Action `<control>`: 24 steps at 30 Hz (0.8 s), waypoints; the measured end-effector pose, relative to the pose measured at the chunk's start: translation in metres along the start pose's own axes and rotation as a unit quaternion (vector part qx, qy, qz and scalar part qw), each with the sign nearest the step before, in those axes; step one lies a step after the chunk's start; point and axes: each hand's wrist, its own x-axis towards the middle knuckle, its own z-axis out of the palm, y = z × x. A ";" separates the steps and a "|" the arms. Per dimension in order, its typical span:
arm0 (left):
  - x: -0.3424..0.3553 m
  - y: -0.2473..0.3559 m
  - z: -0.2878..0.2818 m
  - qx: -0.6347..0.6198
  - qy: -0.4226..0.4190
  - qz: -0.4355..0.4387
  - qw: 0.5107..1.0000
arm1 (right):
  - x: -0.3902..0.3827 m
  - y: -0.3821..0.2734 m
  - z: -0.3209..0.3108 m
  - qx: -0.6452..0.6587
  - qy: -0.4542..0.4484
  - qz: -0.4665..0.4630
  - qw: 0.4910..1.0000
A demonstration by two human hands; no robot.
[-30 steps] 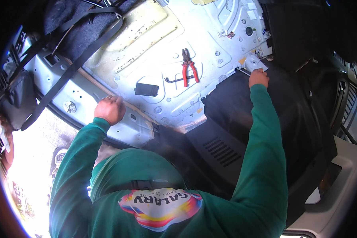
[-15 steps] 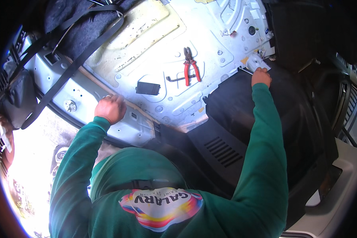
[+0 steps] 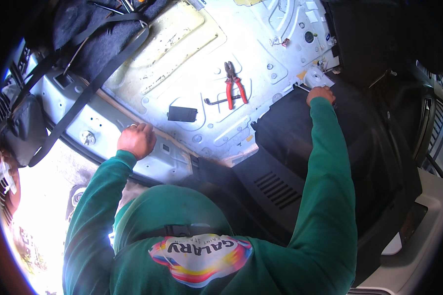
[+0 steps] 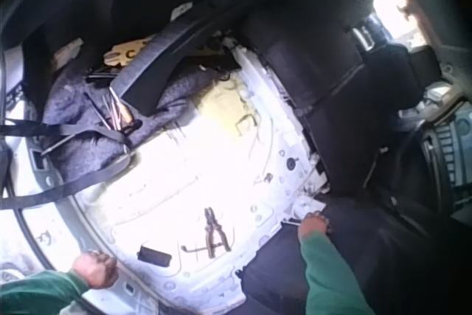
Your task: The person uses a screwdriver to pry and remove a black plastic trim piece from the damaged rear bumper of a white car. They then move to the side of the vehicle and use the screwdriver to scrape and smooth the surface of the car's body panel near the door.
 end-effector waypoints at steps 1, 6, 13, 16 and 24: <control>0.001 -0.001 0.000 -0.003 0.003 0.002 1.000 | 0.004 0.001 0.000 0.004 -0.005 0.000 1.000; 0.001 -0.004 0.004 -0.007 0.012 0.015 1.000 | 0.017 -0.005 0.011 0.072 0.037 0.019 0.997; 0.001 -0.003 0.006 0.001 0.048 0.024 0.999 | 0.029 -0.033 0.016 0.041 -0.038 -0.054 0.997; 0.002 -0.003 0.004 -0.002 0.060 0.029 0.998 | 0.046 -0.046 0.033 0.061 -0.021 -0.056 0.996; 0.003 -0.006 0.004 -0.012 0.049 0.033 0.998 | 0.080 -0.069 0.052 0.119 -0.071 -0.066 0.988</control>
